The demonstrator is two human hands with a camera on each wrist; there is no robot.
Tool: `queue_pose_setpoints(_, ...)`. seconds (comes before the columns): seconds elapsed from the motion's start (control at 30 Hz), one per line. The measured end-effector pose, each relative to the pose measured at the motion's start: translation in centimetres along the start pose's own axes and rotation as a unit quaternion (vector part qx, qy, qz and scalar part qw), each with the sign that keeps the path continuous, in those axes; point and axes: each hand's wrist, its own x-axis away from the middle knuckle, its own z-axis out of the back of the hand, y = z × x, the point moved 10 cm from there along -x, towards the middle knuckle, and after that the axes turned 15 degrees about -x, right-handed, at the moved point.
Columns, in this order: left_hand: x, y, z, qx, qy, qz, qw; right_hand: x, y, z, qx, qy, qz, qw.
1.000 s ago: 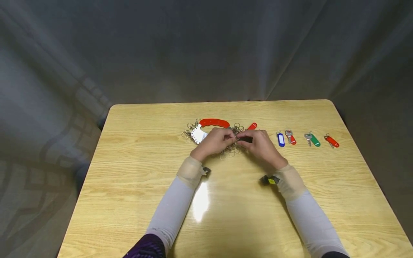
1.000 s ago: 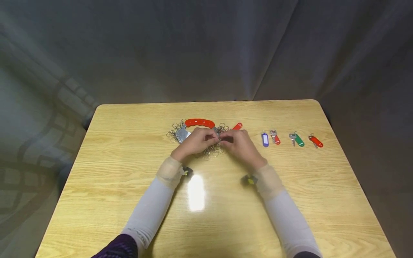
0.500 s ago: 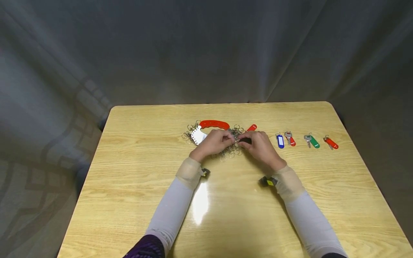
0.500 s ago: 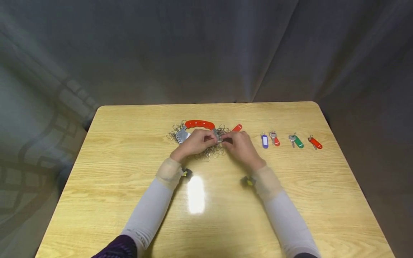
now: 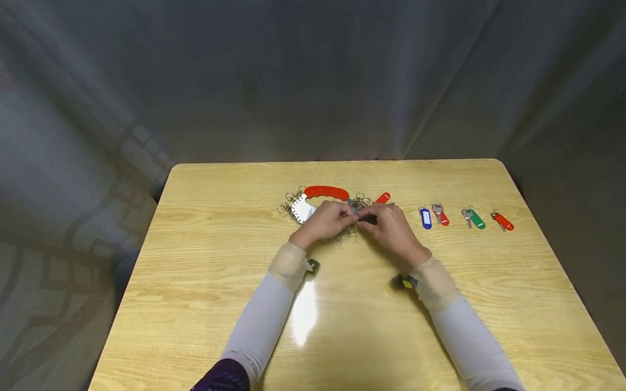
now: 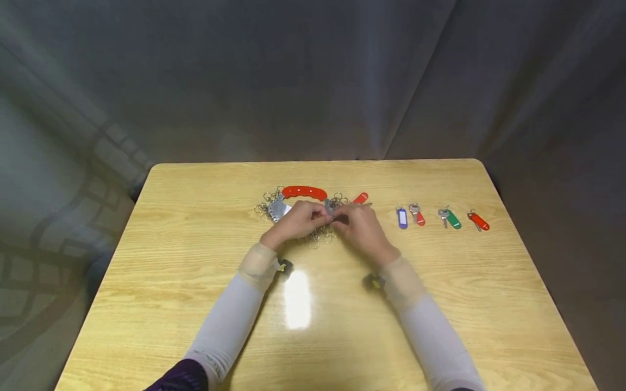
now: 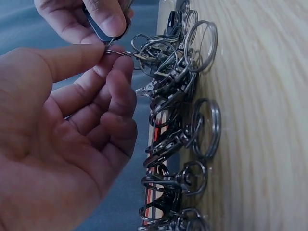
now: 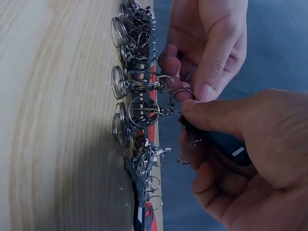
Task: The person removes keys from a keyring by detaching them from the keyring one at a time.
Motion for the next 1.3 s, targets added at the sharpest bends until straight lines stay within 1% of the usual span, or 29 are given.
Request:
queue_pose_setpoints(0.13, 0.0, 0.1, 0.1, -0.017, 0.005, -0.006, 0.9998, 0.1, -0.1, 0.0, 0.002, 0.007, 0.008, 0.9999)
queue_pose_setpoints(0.27, 0.2, 0.3, 0.5, -0.012, 0.014, -0.007, 0.9998, 0.1, -0.1, 0.1, 0.0, 0.014, 0.012, 0.9998)
queue_pose_setpoints(0.33, 0.3, 0.3, 0.7, -0.008, 0.016, -0.007, 0.9998, 0.2, 0.1, 0.1, -0.003, 0.016, 0.007, 0.9998)
queue_pose_setpoints(0.6, 0.3, 0.3, 0.6, 0.004, 0.022, -0.02, 0.9995, 0.0, 1.3, 0.3, -0.02, 0.024, -0.035, 0.9989)
queue_pose_setpoints(0.73, 0.2, 0.2, 0.7, 0.014, 0.022, -0.018, 0.9995, 0.0, 1.6, 0.3, -0.015, 0.024, -0.039, 0.9988)
queue_pose_setpoints(0.9, 0.1, 0.3, 0.8, 0.02, 0.019, -0.013, 0.9995, 0.0, 1.3, 0.2, -0.013, 0.021, -0.03, 0.9993)
queue_pose_setpoints(1.0, 0.0, 0.5, 0.6, 0.011, 0.016, -0.013, 0.9997, 0.0, 1.0, 0.0, -0.007, 0.02, -0.017, 0.9996)
queue_pose_setpoints(1.1, -0.1, 0.4, 0.4, -0.003, 0.02, -0.004, 0.9998, 0.0, 0.8, 0.0, -0.002, 0.022, -0.004, 0.9997)
queue_pose_setpoints(1.2, -0.1, 0.2, 0.3, -0.016, 0.025, 0.011, 0.9995, 0.0, 0.5, 0.2, -0.012, 0.031, 0.002, 0.9995)
queue_pose_setpoints(1.3, -0.2, 0.1, 0.3, -0.024, 0.028, 0.014, 0.9992, 0.1, 0.4, 0.4, -0.02, 0.036, 0.005, 0.9991)
